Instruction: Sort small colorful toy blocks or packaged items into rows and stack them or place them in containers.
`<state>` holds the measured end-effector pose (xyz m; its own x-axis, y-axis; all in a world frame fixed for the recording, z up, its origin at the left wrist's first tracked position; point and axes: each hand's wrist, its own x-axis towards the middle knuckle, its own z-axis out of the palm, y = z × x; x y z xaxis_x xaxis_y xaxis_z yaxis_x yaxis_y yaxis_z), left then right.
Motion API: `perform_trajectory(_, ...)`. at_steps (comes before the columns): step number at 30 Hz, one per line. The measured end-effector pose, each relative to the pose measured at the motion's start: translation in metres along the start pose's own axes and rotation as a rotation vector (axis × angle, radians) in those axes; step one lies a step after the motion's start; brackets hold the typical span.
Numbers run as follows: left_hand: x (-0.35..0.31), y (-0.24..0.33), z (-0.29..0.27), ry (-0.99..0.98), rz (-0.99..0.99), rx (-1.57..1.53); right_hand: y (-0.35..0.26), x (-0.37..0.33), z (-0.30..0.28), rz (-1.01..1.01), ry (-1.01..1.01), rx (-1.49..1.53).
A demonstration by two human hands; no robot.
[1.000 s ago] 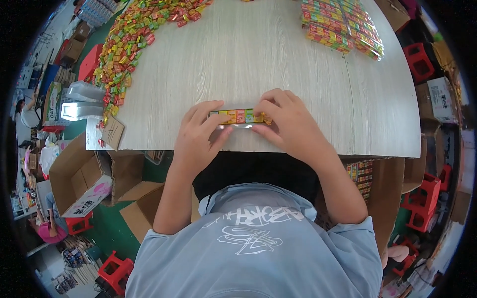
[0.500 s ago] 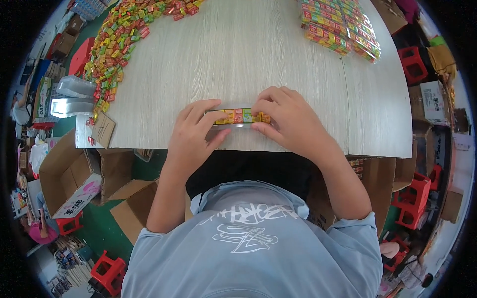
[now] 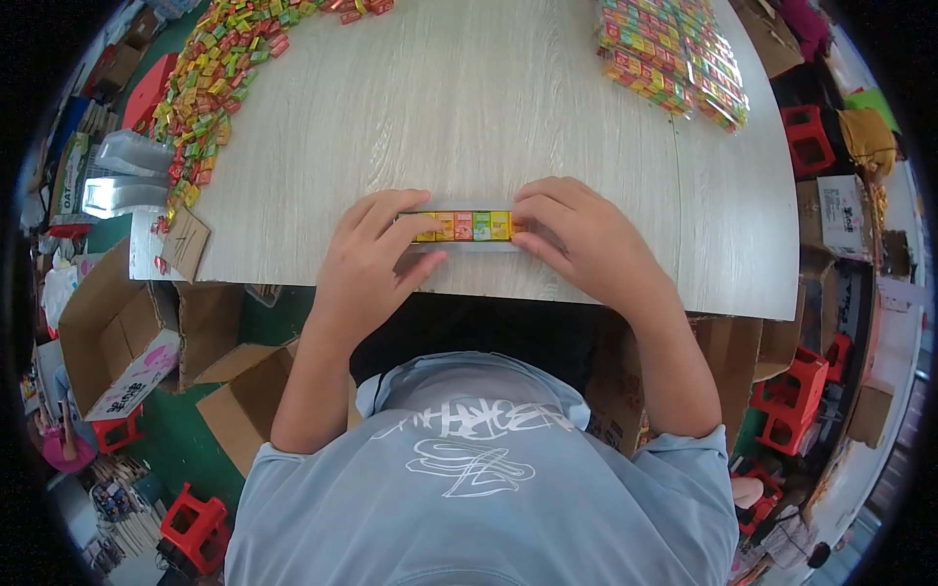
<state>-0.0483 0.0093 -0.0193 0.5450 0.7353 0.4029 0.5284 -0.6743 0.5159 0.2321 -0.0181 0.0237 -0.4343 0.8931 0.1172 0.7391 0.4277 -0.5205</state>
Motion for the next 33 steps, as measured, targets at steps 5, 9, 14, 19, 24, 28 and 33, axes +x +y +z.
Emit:
perform_trajectory(5, 0.003, 0.0, 0.0, 0.015, 0.0, -0.057, 0.003, 0.003, -0.001, -0.141, 0.005, -0.128)
perform_trajectory(9, 0.004, -0.002, -0.001, 0.049, 0.009, -0.028, 0.004, 0.003, -0.001, -0.319, 0.086, -0.31)
perform_trajectory(14, -0.002, -0.002, -0.002, 0.055, 0.051, -0.109, 0.003, 0.002, 0.01, -0.415, 0.15, -0.381)
perform_trajectory(19, -0.005, -0.003, 0.003, 0.044, 0.075, -0.107, 0.003, -0.01, 0.013, -0.259, 0.125, -0.347)
perform_trajectory(24, -0.006, -0.001, 0.002, 0.023, 0.064, -0.129, -0.006, -0.011, 0.015, -0.161, 0.094, -0.225)
perform_trajectory(28, -0.005, -0.001, 0.0, 0.014, 0.068, -0.098, -0.007, -0.002, 0.015, -0.13, 0.095, -0.141)
perform_trajectory(33, -0.004, 0.0, 0.0, 0.02, 0.069, -0.087, -0.014, 0.004, 0.011, -0.177, 0.091, -0.183)
